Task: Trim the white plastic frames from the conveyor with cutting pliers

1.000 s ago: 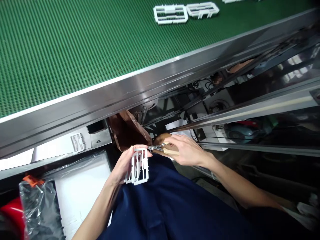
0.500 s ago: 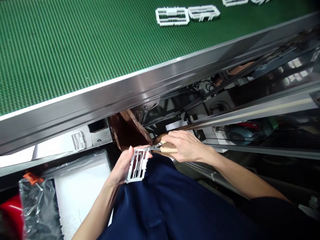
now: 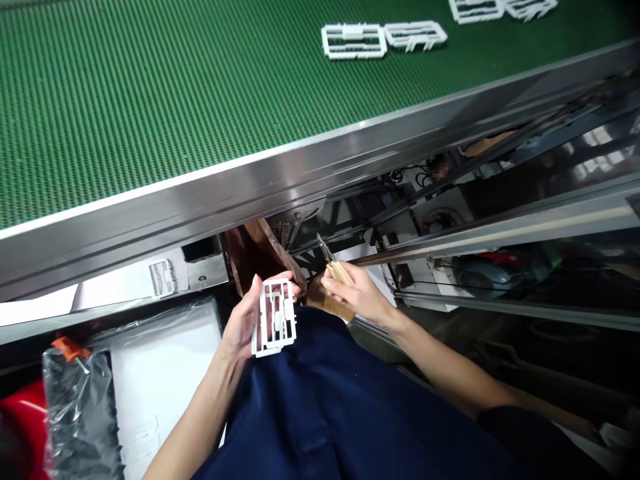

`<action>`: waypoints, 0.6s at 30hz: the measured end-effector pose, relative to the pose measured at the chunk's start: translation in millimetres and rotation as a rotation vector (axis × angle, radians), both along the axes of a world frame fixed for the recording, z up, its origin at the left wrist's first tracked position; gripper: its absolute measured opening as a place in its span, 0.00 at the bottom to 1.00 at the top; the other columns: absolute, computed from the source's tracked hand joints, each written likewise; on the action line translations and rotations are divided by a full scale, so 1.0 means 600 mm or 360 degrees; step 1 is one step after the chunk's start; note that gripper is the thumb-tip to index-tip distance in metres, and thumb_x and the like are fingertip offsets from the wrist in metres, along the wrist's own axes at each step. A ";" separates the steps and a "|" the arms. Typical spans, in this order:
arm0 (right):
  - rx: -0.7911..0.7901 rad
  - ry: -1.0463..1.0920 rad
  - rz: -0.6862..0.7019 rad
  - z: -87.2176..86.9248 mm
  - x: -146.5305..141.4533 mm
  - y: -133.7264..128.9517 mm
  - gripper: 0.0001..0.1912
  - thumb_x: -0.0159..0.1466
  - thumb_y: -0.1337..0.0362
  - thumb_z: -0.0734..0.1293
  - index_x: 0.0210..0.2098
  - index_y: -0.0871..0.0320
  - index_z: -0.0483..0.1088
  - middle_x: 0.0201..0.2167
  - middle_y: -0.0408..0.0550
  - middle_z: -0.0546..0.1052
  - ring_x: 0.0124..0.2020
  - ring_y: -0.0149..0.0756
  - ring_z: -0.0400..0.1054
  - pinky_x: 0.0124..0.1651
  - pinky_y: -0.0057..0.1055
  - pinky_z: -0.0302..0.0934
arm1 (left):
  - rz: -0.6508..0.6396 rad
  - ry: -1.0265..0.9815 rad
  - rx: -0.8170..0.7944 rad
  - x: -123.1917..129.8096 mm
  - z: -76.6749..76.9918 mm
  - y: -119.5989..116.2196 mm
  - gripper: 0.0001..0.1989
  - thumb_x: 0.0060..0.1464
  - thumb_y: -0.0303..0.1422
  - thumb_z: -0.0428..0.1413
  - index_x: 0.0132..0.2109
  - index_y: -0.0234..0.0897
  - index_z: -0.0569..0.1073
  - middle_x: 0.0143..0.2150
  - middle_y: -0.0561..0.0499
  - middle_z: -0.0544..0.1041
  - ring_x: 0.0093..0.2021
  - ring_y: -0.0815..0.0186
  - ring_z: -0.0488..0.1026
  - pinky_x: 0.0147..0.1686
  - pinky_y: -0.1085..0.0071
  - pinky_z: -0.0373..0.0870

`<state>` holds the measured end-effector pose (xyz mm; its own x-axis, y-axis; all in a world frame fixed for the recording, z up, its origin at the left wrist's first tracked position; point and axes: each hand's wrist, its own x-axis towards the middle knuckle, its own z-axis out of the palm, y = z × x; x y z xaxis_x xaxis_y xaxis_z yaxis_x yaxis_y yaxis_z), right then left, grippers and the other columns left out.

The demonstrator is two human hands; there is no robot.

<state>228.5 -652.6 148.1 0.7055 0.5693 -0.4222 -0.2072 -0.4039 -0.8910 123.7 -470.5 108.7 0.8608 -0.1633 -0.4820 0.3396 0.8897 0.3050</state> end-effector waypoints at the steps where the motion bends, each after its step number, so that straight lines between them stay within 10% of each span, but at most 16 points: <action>1: 0.0052 0.0071 -0.0015 -0.002 -0.006 0.002 0.10 0.60 0.58 0.63 0.32 0.59 0.61 0.24 0.40 0.66 0.23 0.25 0.58 0.27 0.24 0.54 | 0.0019 0.0002 0.0006 0.001 0.000 0.001 0.21 0.60 0.43 0.49 0.50 0.31 0.72 0.40 0.44 0.77 0.38 0.63 0.75 0.33 0.73 0.75; 18: 0.0184 0.0177 -0.0035 -0.008 -0.053 0.019 0.08 0.58 0.62 0.65 0.32 0.59 0.62 0.26 0.42 0.69 0.24 0.26 0.60 0.27 0.25 0.55 | 0.0164 0.0000 0.0019 0.007 -0.005 0.008 0.20 0.62 0.40 0.45 0.50 0.31 0.71 0.41 0.42 0.77 0.37 0.62 0.76 0.33 0.70 0.75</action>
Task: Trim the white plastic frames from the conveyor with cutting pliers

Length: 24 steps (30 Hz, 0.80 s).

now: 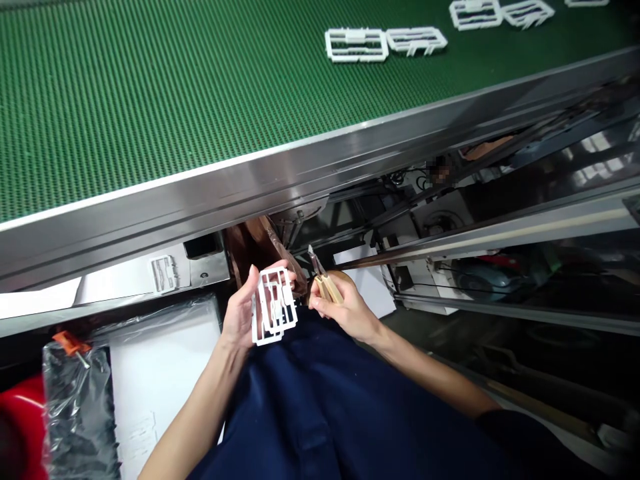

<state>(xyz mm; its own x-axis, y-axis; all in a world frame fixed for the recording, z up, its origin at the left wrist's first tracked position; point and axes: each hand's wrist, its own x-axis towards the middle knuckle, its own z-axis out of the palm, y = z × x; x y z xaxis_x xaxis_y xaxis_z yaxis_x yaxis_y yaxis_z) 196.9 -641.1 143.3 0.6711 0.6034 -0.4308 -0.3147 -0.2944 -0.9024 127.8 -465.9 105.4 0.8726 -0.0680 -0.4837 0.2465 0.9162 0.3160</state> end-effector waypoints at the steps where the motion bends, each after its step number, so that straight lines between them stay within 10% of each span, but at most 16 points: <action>1: -0.0004 -0.0004 0.0001 0.001 -0.002 0.001 0.08 0.58 0.62 0.65 0.32 0.59 0.62 0.25 0.42 0.69 0.24 0.26 0.59 0.27 0.25 0.55 | 0.0002 0.0001 0.0013 0.000 0.000 0.000 0.20 0.62 0.40 0.46 0.50 0.30 0.71 0.41 0.42 0.77 0.37 0.61 0.76 0.33 0.70 0.75; 12: -0.0203 -0.0325 -0.0005 -0.002 -0.027 0.029 0.18 0.54 0.55 0.70 0.39 0.58 0.66 0.35 0.47 0.74 0.36 0.35 0.70 0.42 0.33 0.65 | 0.0145 0.0190 0.0622 0.018 0.019 -0.023 0.17 0.50 0.40 0.61 0.42 0.32 0.72 0.34 0.49 0.76 0.27 0.68 0.73 0.26 0.73 0.71; 17: 0.0160 0.0092 -0.0119 -0.008 -0.020 0.029 0.15 0.54 0.58 0.70 0.34 0.59 0.65 0.30 0.45 0.74 0.31 0.33 0.71 0.36 0.29 0.66 | 0.0159 0.0324 0.0844 0.024 0.037 -0.028 0.17 0.45 0.41 0.64 0.36 0.33 0.72 0.28 0.54 0.73 0.20 0.72 0.68 0.19 0.76 0.67; 24: 0.0682 0.1201 -0.0299 -0.033 0.010 0.008 0.16 0.58 0.54 0.63 0.39 0.59 0.65 0.33 0.52 0.77 0.29 0.32 0.71 0.25 0.23 0.58 | 0.0068 0.0334 0.0458 0.026 0.037 -0.007 0.18 0.58 0.43 0.51 0.41 0.28 0.73 0.29 0.46 0.75 0.21 0.70 0.70 0.21 0.76 0.69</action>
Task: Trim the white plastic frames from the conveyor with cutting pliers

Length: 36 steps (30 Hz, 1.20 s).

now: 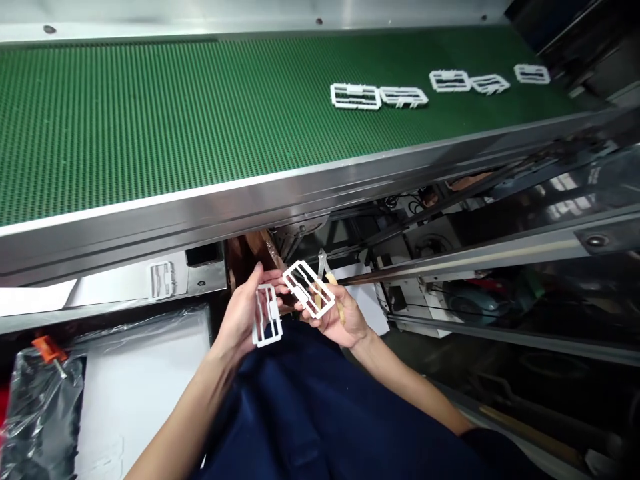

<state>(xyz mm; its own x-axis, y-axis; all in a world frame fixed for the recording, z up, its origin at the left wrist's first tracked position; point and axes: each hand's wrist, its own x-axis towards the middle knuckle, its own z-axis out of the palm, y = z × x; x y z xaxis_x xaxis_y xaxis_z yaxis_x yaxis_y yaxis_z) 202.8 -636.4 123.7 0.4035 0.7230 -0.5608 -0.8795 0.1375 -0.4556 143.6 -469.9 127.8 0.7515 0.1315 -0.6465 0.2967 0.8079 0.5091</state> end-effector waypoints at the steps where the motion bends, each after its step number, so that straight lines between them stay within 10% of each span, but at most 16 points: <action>1: 0.0053 0.0054 -0.0008 -0.003 0.002 -0.002 0.15 0.58 0.54 0.63 0.38 0.59 0.64 0.33 0.52 0.77 0.30 0.32 0.71 0.25 0.22 0.58 | 0.0013 0.0013 -0.0038 0.000 -0.001 0.004 0.18 0.60 0.41 0.50 0.41 0.28 0.73 0.30 0.45 0.76 0.22 0.70 0.71 0.21 0.76 0.70; 36: 0.0133 0.0192 -0.0052 -0.017 0.020 -0.007 0.14 0.58 0.56 0.60 0.37 0.60 0.64 0.28 0.51 0.75 0.27 0.32 0.70 0.25 0.22 0.57 | 0.0050 -0.0143 -0.0172 0.016 0.017 -0.012 0.09 0.57 0.29 0.52 0.39 0.28 0.74 0.30 0.48 0.73 0.26 0.70 0.71 0.26 0.78 0.70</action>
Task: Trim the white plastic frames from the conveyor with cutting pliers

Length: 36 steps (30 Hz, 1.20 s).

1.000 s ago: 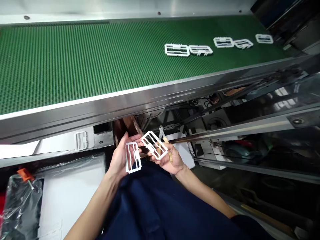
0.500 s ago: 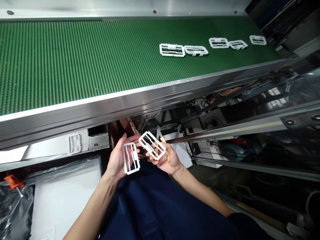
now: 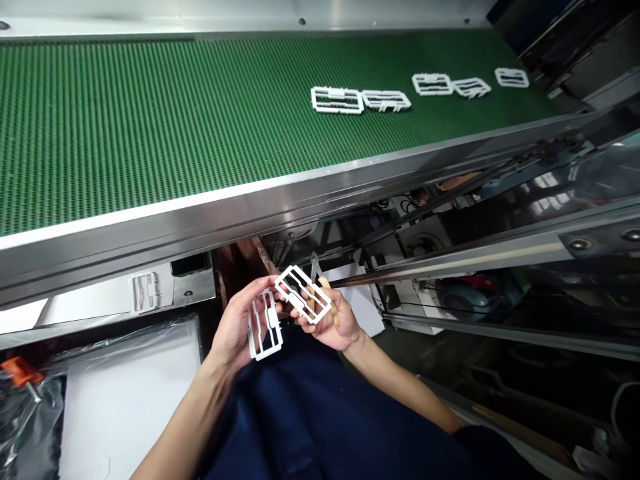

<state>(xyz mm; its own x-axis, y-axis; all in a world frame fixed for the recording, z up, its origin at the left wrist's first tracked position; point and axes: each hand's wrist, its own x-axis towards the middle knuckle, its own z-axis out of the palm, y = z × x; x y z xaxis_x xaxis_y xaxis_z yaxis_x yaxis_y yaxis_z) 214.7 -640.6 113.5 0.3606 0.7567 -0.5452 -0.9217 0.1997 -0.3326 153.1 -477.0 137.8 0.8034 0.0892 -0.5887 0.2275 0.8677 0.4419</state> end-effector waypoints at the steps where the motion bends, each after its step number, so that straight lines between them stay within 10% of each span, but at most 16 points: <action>1: 0.0007 0.0004 0.0006 0.000 0.000 0.000 0.14 0.57 0.56 0.61 0.37 0.60 0.64 0.28 0.51 0.75 0.27 0.32 0.70 0.25 0.22 0.57 | 0.0010 -0.0029 0.0036 -0.002 0.003 -0.001 0.08 0.56 0.28 0.53 0.40 0.28 0.74 0.31 0.48 0.73 0.27 0.70 0.71 0.27 0.78 0.70; 9: -0.0056 -0.0095 0.0054 0.008 0.000 0.004 0.16 0.55 0.53 0.61 0.37 0.59 0.63 0.28 0.49 0.75 0.27 0.33 0.69 0.25 0.24 0.55 | 0.0016 -0.0060 0.0099 -0.008 0.007 0.000 0.10 0.54 0.32 0.56 0.40 0.29 0.75 0.32 0.49 0.73 0.27 0.70 0.70 0.27 0.77 0.70; 16: -0.1189 -0.1844 0.0259 0.026 -0.039 0.048 0.19 0.49 0.52 0.69 0.40 0.45 0.64 0.33 0.39 0.74 0.32 0.38 0.69 0.34 0.34 0.62 | 0.0245 0.0166 0.0332 0.010 -0.016 -0.017 0.16 0.50 0.39 0.60 0.42 0.33 0.74 0.34 0.49 0.76 0.31 0.66 0.74 0.29 0.75 0.72; 21: -0.1233 -0.2320 0.0674 0.091 -0.016 0.045 0.13 0.51 0.52 0.68 0.35 0.47 0.65 0.29 0.41 0.73 0.29 0.40 0.69 0.30 0.35 0.60 | 0.0283 0.0251 0.0093 0.004 -0.046 -0.004 0.08 0.49 0.25 0.58 0.40 0.34 0.74 0.33 0.50 0.77 0.32 0.65 0.76 0.31 0.74 0.74; 25: -0.1066 -0.2615 0.0558 0.241 0.076 0.036 0.09 0.62 0.56 0.61 0.35 0.55 0.63 0.23 0.41 0.67 0.19 0.27 0.59 0.20 0.25 0.50 | 0.0236 0.0377 -0.0074 -0.020 -0.077 0.003 0.10 0.50 0.22 0.57 0.42 0.33 0.72 0.31 0.48 0.76 0.30 0.63 0.76 0.34 0.67 0.76; 29: -0.1596 -0.3342 0.0173 0.354 0.236 0.095 0.07 0.63 0.60 0.59 0.35 0.57 0.61 0.27 0.43 0.68 0.24 0.28 0.60 0.27 0.25 0.51 | 0.0198 0.0250 -0.0007 -0.035 -0.103 -0.013 0.11 0.45 0.21 0.61 0.38 0.32 0.74 0.30 0.47 0.75 0.27 0.64 0.74 0.24 0.71 0.74; 32: -0.2182 -0.3557 0.0752 0.372 0.354 0.158 0.14 0.57 0.68 0.61 0.44 0.59 0.61 0.38 0.51 0.71 0.33 0.36 0.64 0.30 0.27 0.51 | 0.0215 0.0036 -0.0050 -0.041 -0.116 -0.022 0.07 0.42 0.27 0.64 0.31 0.33 0.76 0.24 0.50 0.72 0.19 0.70 0.67 0.16 0.76 0.67; 36: -0.2219 -0.3509 0.1187 0.346 0.433 0.206 0.16 0.51 0.72 0.64 0.41 0.62 0.65 0.36 0.56 0.73 0.33 0.40 0.66 0.31 0.29 0.52 | 0.0299 0.0010 0.0030 -0.053 -0.115 -0.008 0.15 0.37 0.36 0.68 0.34 0.35 0.77 0.21 0.53 0.70 0.17 0.72 0.62 0.13 0.78 0.62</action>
